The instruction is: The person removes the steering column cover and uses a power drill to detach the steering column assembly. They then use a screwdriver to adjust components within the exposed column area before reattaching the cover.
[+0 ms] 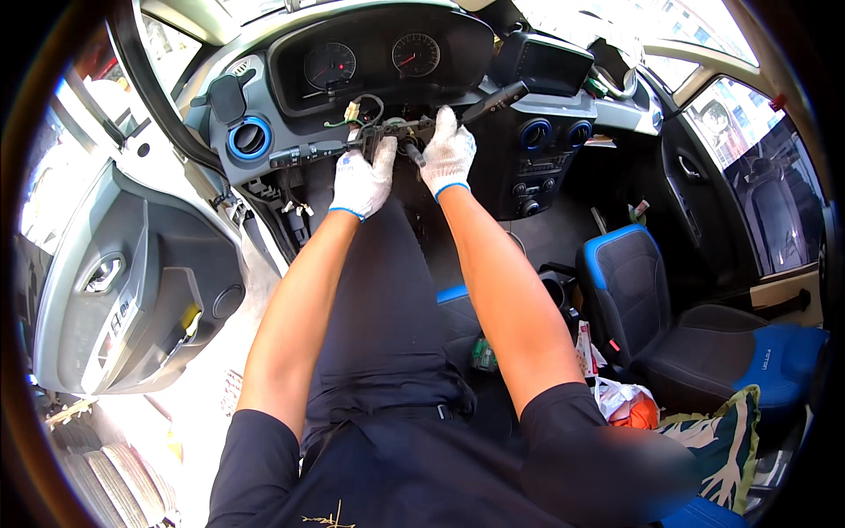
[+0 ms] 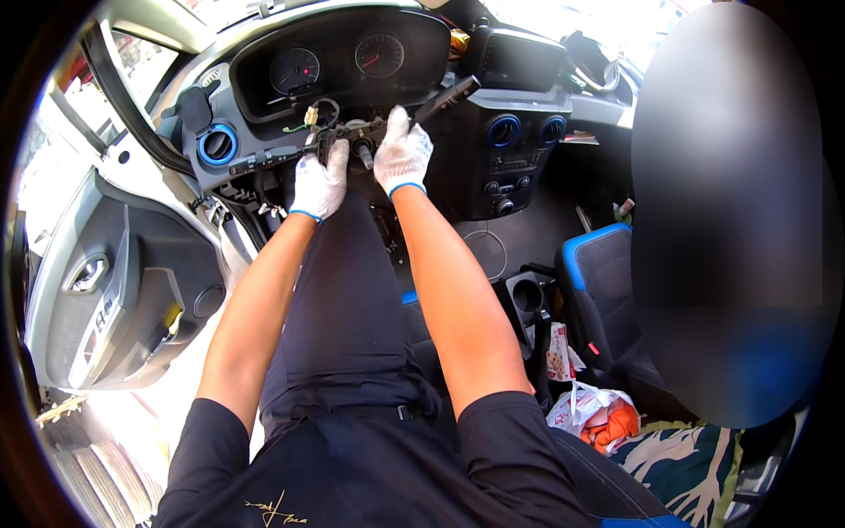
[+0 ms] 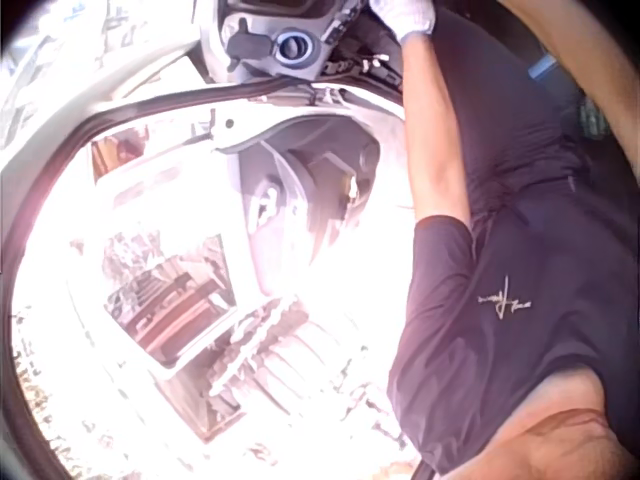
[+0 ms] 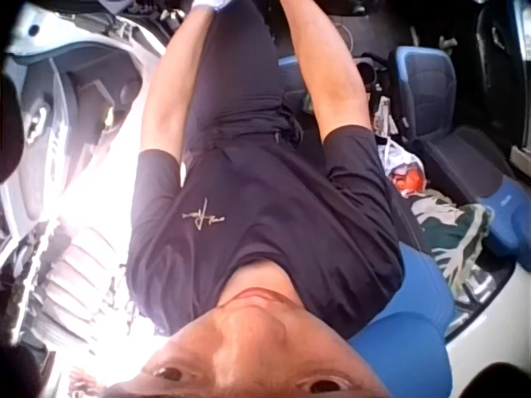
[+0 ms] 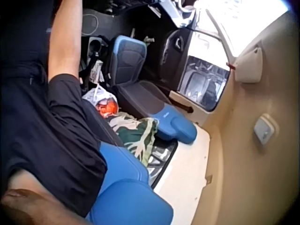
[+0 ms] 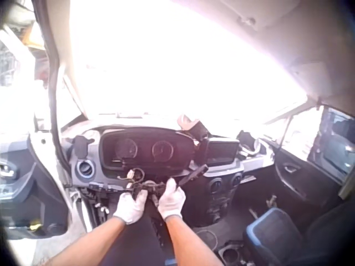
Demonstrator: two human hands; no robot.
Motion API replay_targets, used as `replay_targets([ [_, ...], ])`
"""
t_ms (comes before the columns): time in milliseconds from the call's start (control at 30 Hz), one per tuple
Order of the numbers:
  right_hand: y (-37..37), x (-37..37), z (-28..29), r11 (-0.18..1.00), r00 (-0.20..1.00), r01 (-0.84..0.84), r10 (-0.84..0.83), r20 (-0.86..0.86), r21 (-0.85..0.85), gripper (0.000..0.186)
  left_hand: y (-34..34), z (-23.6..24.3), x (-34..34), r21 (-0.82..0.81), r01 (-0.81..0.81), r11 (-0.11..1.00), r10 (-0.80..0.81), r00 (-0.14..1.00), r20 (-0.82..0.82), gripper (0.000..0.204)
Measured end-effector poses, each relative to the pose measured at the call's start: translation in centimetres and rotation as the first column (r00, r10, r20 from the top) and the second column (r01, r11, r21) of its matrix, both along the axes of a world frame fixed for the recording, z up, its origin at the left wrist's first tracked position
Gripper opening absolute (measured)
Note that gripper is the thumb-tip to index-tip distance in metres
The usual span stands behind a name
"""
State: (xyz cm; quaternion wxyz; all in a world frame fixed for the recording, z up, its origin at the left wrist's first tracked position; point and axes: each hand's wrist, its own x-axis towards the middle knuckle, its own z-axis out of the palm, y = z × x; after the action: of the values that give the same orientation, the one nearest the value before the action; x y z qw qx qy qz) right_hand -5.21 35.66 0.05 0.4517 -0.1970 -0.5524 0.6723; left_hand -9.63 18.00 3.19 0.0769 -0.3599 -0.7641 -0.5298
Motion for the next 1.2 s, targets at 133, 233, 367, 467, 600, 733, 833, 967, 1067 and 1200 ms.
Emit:
replay_targets([
  [133, -1.1, 0.7, 0.7, 0.998, 0.997, -0.013, 0.018, 0.07, -0.069, 0.052, 0.2, -0.9, -0.3, 0.033, 0.006, 0.999, -0.009, 0.997, 0.078, 0.05],
  [233, -2.3, 1.0, 1.5, 1.0, 0.993, -0.011, 0.011, 0.117, -0.002, 0.05, -0.7, -1.9, -1.0, 0.168, 0.032, 0.985, -0.062, 0.983, 0.174, 0.044],
  [367, -2.6, 3.0, 3.3, 0.908, 0.98, -0.008, -0.075, 0.182, 0.419, 0.049, -1.4, -1.3, -0.2, 0.372, 0.091, 0.924, -0.272, 0.84, 0.47, 0.041],
  [467, -2.0, 4.2, 4.2, 0.959, 0.988, -0.119, 0.088, 0.13, 0.258, 0.051, -0.6, 0.0, 0.1, 0.353, 0.229, 0.907, -0.361, 0.855, 0.372, 0.053],
  [600, -2.9, 4.8, 4.4, 0.933, 0.941, -0.332, 0.337, 0.014, -0.137, 0.058, -0.9, 0.0, 0.1, 0.338, 0.181, 0.923, -0.306, 0.879, 0.365, 0.063],
  [733, -2.0, 4.5, 3.9, 0.926, 0.927, -0.367, 0.371, 0.045, -0.087, 0.068, -0.8, -1.1, -0.3, 0.387, 0.131, 0.913, -0.321, 0.818, 0.478, 0.074],
  [833, -1.7, 4.2, 3.2, 0.93, 0.932, -0.355, 0.36, 0.041, -0.091, 0.065, -1.3, -3.0, -1.0, 0.349, 0.157, 0.924, -0.335, 0.774, 0.537, 0.083],
  [967, -0.8, 3.6, 2.3, 0.937, 0.943, -0.333, 0.332, 0.031, 0.109, 0.073, -1.4, -4.3, -3.6, 0.336, 0.315, 0.888, -0.412, 0.869, 0.274, 0.081],
  [1067, -0.1, 3.4, 1.5, 0.896, 0.93, -0.362, 0.367, 0.029, 0.258, 0.078, -1.7, -4.1, -3.0, 0.367, 0.291, 0.884, -0.407, 0.863, 0.297, 0.077],
  [1200, -0.2, 4.2, 1.6, 0.916, 0.923, -0.381, 0.368, 0.112, 0.123, 0.078, -1.9, -3.6, -2.2, 0.374, 0.29, 0.881, -0.432, 0.814, 0.389, 0.07],
])
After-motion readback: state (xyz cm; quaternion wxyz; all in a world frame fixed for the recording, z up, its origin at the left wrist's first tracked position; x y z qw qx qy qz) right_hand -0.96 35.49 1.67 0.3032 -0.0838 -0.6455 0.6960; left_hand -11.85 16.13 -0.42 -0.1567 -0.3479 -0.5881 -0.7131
